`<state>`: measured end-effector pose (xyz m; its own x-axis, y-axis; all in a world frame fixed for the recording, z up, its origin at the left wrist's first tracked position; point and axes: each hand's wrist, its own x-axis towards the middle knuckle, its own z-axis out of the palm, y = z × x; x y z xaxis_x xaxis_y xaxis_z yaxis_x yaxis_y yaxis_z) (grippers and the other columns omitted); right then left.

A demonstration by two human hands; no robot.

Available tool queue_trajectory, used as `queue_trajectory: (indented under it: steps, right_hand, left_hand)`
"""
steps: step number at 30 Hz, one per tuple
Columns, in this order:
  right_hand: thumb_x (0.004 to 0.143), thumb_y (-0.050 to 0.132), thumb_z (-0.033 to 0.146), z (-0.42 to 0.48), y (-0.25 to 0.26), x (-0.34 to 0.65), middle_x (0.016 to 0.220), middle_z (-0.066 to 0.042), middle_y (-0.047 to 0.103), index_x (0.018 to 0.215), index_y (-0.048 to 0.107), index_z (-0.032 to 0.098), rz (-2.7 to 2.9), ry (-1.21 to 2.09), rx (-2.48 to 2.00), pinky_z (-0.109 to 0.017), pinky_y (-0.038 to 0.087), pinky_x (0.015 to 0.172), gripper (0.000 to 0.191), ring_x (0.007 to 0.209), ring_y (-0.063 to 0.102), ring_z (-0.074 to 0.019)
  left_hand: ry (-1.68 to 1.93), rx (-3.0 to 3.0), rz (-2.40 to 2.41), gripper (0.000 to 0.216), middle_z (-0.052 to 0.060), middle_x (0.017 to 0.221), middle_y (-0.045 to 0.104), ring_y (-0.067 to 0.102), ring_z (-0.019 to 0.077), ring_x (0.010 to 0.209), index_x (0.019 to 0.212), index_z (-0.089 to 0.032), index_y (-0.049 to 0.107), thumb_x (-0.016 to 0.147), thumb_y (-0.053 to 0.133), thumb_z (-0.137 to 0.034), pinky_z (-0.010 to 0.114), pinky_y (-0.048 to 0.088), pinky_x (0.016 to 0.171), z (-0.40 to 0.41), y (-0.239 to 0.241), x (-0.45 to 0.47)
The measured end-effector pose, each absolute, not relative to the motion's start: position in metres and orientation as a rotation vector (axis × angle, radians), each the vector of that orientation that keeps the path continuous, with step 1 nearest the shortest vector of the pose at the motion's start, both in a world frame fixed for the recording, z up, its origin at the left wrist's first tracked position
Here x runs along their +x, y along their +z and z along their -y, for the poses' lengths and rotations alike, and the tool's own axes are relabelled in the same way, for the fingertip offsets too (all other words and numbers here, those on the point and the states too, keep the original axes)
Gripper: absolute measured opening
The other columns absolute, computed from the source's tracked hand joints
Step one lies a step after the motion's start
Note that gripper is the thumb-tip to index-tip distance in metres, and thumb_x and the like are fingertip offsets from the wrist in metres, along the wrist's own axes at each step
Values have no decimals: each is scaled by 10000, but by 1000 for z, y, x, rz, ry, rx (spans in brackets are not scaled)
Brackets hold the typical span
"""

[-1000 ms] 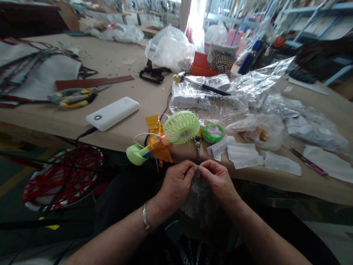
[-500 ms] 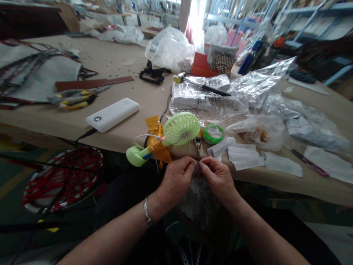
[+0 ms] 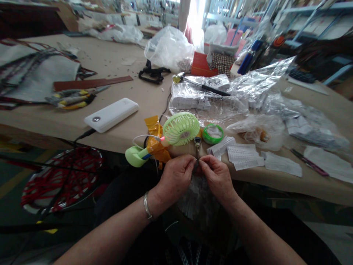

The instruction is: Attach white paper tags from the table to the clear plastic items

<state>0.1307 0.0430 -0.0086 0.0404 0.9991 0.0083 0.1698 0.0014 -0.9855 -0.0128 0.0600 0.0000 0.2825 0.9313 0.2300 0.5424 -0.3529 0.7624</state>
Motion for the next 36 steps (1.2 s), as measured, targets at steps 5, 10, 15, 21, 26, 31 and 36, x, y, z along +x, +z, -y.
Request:
queue_trajectory:
  steps: [5,10,15,21,26,31,36]
  right_hand:
    - [821,558,334,-41,-12,131,634,22,571,783,596,183,1305,1050,-1335,-222,447,582,160,593,532,-114]
    - [835,554,293,-34,-10,133,641,29,573,786,607,187,1389,939,-1339,-213,433,597,129,605,525,-102]
    - [845,549,274,-30,-12,133,639,30,587,788,612,187,1428,916,-1327,-207,444,593,121,602,546,-100]
    - [863,525,211,-15,-6,145,707,24,645,966,609,200,1618,738,-1336,-195,481,601,134,620,601,-98]
    - [833,550,132,-16,10,176,880,-47,654,982,626,173,1935,57,-1297,-285,487,808,172,861,597,-161]
    - [815,593,242,-33,5,189,1163,-122,609,1120,597,133,2061,-367,-1530,-472,365,994,325,1158,466,-305]
    - [835,582,245,-34,-6,184,1124,-47,662,1070,626,200,2075,-409,-1514,-469,249,1068,243,1131,518,-259]
  left_hand:
    - [940,1995,-1290,236,-20,612,565,498,93,563,691,-163,583,878,449,-216,205,353,562,-57,-1,-13]
    - [979,1987,-1240,204,-13,653,595,526,89,590,744,-160,610,876,460,-200,196,375,588,-50,-2,-16]
    - [961,1927,-1217,202,-11,669,613,550,87,608,752,-160,625,873,467,-195,181,392,600,-45,-1,-15]
    - [899,1744,-1241,227,-10,674,632,567,101,613,747,-167,640,873,458,-218,184,412,587,-40,-7,-16]
    - [692,1799,-1235,233,16,803,698,628,154,734,867,-207,691,865,468,-275,230,461,668,-37,-27,-23]
    - [616,1903,-1276,289,41,1058,689,629,207,948,1065,-245,667,840,487,-273,310,455,853,-35,-42,-23]
    - [581,1852,-1264,249,44,898,717,646,194,827,941,-212,699,843,479,-278,278,466,742,-31,-40,-19]
